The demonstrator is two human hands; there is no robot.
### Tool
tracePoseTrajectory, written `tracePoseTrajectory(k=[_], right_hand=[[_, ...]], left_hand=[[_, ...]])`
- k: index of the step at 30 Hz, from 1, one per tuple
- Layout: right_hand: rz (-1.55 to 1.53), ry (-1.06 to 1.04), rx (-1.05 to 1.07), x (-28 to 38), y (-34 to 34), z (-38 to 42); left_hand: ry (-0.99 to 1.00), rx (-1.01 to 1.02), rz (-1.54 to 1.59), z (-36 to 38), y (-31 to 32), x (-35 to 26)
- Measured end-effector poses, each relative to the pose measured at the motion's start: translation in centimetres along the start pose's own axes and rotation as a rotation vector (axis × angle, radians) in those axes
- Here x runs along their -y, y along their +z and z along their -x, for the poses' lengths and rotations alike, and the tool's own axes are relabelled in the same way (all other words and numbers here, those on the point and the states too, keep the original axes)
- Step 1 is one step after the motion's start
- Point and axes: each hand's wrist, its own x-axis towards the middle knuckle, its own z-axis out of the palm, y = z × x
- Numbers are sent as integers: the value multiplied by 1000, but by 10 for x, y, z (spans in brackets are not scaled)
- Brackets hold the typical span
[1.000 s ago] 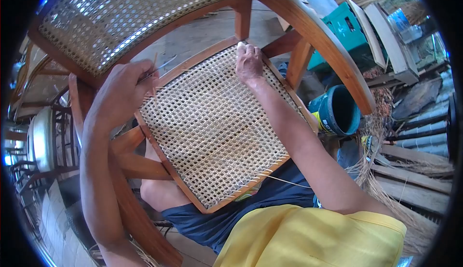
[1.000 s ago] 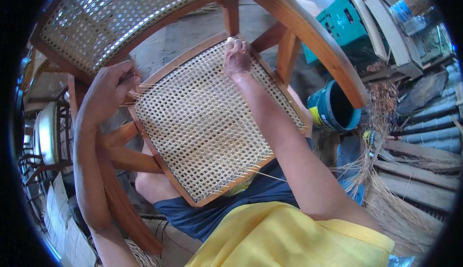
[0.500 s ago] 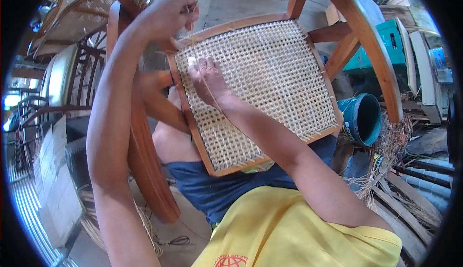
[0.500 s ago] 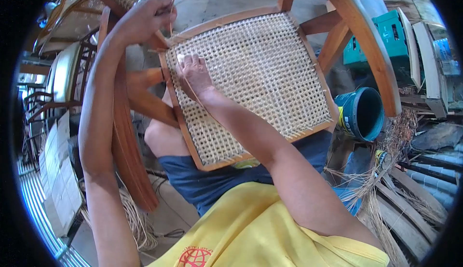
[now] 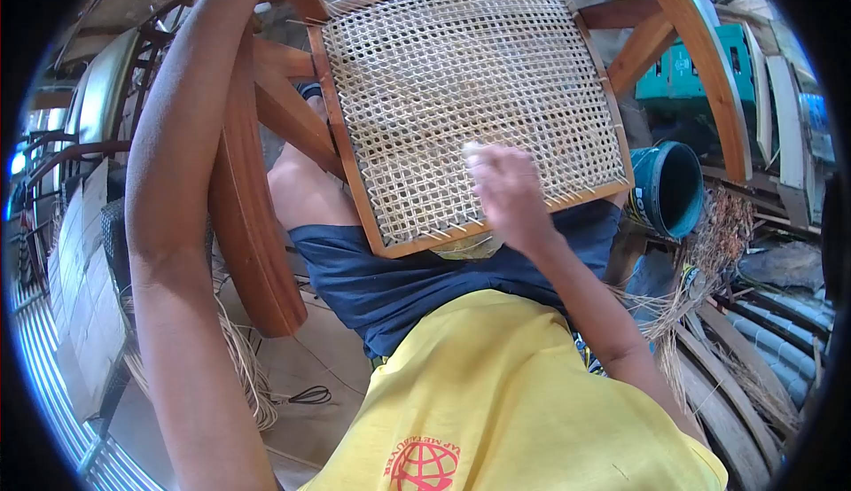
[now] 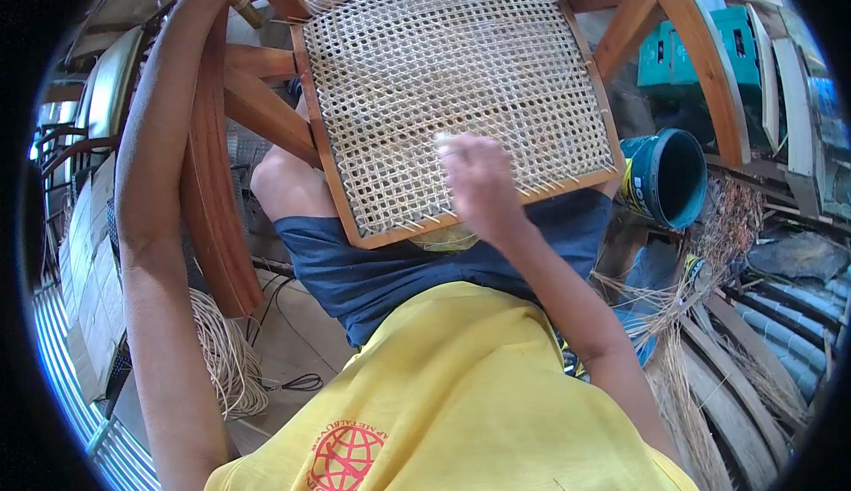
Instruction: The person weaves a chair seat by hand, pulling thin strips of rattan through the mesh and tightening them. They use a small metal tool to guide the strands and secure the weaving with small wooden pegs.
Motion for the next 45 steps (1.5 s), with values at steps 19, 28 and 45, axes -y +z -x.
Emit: tracePoseTrajectory(k=[19, 28, 45], right_hand=[[-193, 649, -119, -141, -175, 127], [-459, 1647, 92, -50, -209, 434], [-366, 1051, -179, -80, -162, 301]], left_hand=[[-7, 107, 74, -12, 21, 48], [-15, -65, 292, -17, 9, 59], [-210, -964, 669, 241, -3, -116]])
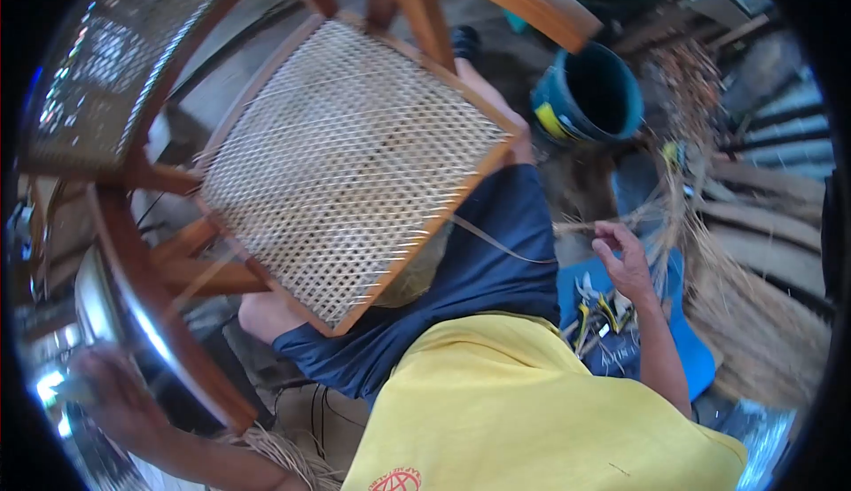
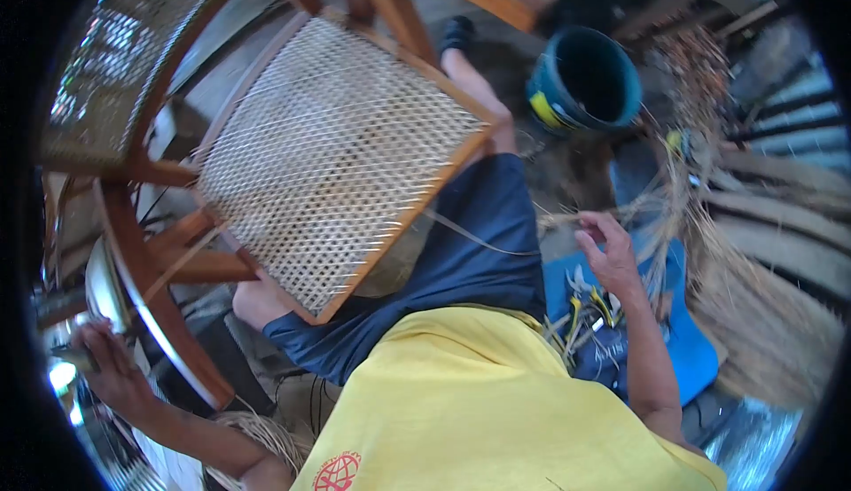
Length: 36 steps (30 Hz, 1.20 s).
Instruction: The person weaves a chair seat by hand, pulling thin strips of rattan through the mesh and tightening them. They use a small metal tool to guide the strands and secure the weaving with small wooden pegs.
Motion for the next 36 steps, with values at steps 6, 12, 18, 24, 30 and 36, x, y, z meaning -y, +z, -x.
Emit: tracePoseTrajectory(k=[6, 12, 18, 24, 30, 36], right_hand=[[-293, -890, 170, 229, 68, -70], [-489, -600, 957, 279, 123, -41], [109, -77, 531, 180, -4, -58], [254, 242, 111, 63, -274, -37], [1233, 259, -246, -23, -435, -92], [587, -358, -28, 205, -64, -118]], left_hand=[[186, 106, -289, 152, 82, -25], [-398, 256, 180, 185, 192, 61], [-758, 179, 482, 147, 206, 130], [-791, 126, 580, 128, 211, 169], [-855, 163, 629, 135, 235, 173], [-986, 245, 688, 151, 264, 159]])
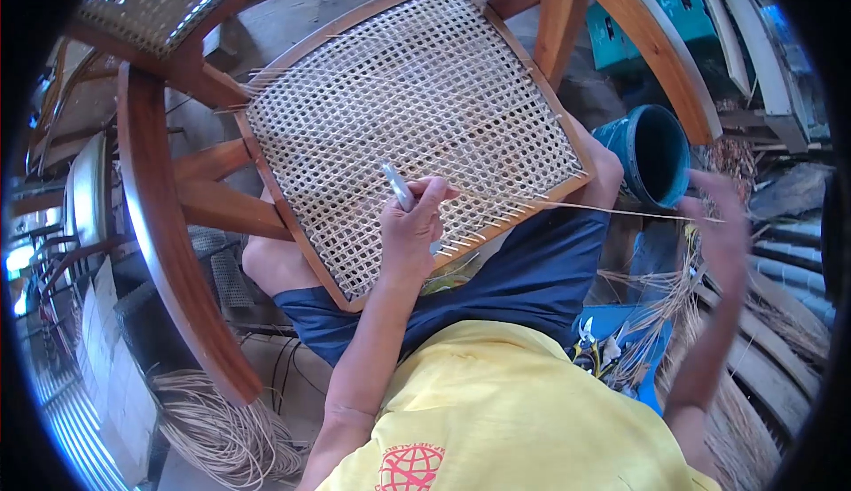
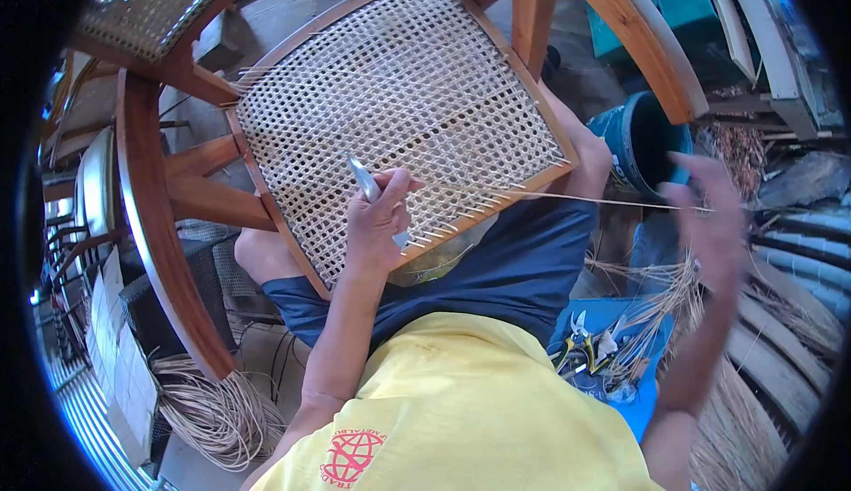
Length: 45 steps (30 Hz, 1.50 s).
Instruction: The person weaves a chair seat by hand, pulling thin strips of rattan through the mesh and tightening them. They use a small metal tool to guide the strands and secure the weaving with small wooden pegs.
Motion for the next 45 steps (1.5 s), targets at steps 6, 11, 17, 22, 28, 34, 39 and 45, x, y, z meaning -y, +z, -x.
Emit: tracePoseTrajectory(k=[6, 11, 17, 22, 28, 34, 39, 45], right_hand=[[-524, -388, 105, 104, 144, -7], [-821, -63, 415, 96, 150, -1], [-845, 86, 559, 50, 98, 11], [-842, 202, 499, 15, 59, 31], [-777, 279, 477, -18, 31, 53], [-786, 316, 480, -32, 32, 61], [-787, 303, 483, -35, 41, 60], [-730, 305, 498, -37, 46, 58]], left_hand=[[-116, 90, -12, 7, 23, 11], [30, 36, -81, 8, 6, 4], [-27, 34, -75, 32, 2, -7], [-148, 182, -172, 51, 30, 4], [-282, 333, -215, 59, 50, 20], [-316, 358, -279, 59, 59, 23], [-313, 342, -270, 58, 56, 24], [-307, 329, -279, 59, 55, 22]])
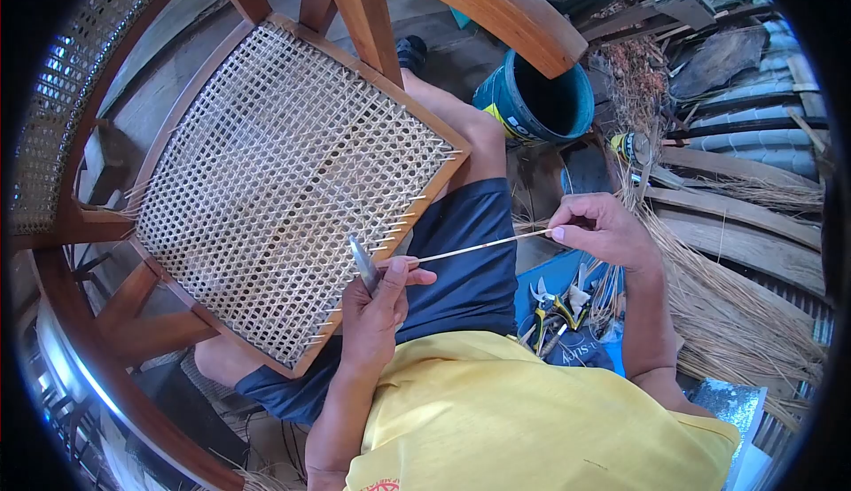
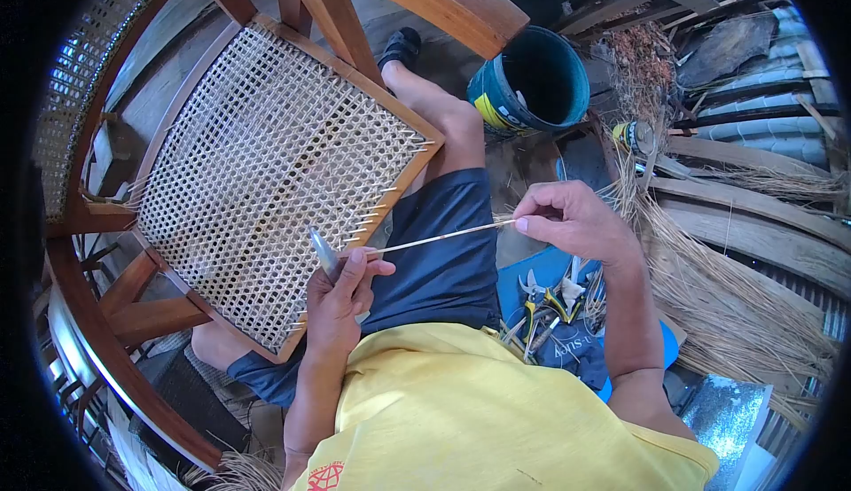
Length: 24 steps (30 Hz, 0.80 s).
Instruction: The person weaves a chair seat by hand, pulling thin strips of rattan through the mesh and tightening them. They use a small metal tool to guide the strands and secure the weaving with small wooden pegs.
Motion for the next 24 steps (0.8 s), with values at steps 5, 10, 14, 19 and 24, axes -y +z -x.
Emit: tracePoseTrajectory(k=[5, 10, 14, 19, 24], right_hand=[[66, -12, -4, -2, 1, -2], [133, -194, 79, 19, 36, -26], [-18, -309, 45, 32, 91, -52], [-161, -354, 5, 27, 109, -72], [-121, -515, -162, 19, 116, -99]], left_hand=[[37, -4, -34, 0, -4, 5], [71, 34, -291, -18, 5, 8], [368, -14, -385, -33, 17, 10], [342, -161, -399, -41, 7, -1], [476, -181, -407, -50, 15, -18]])
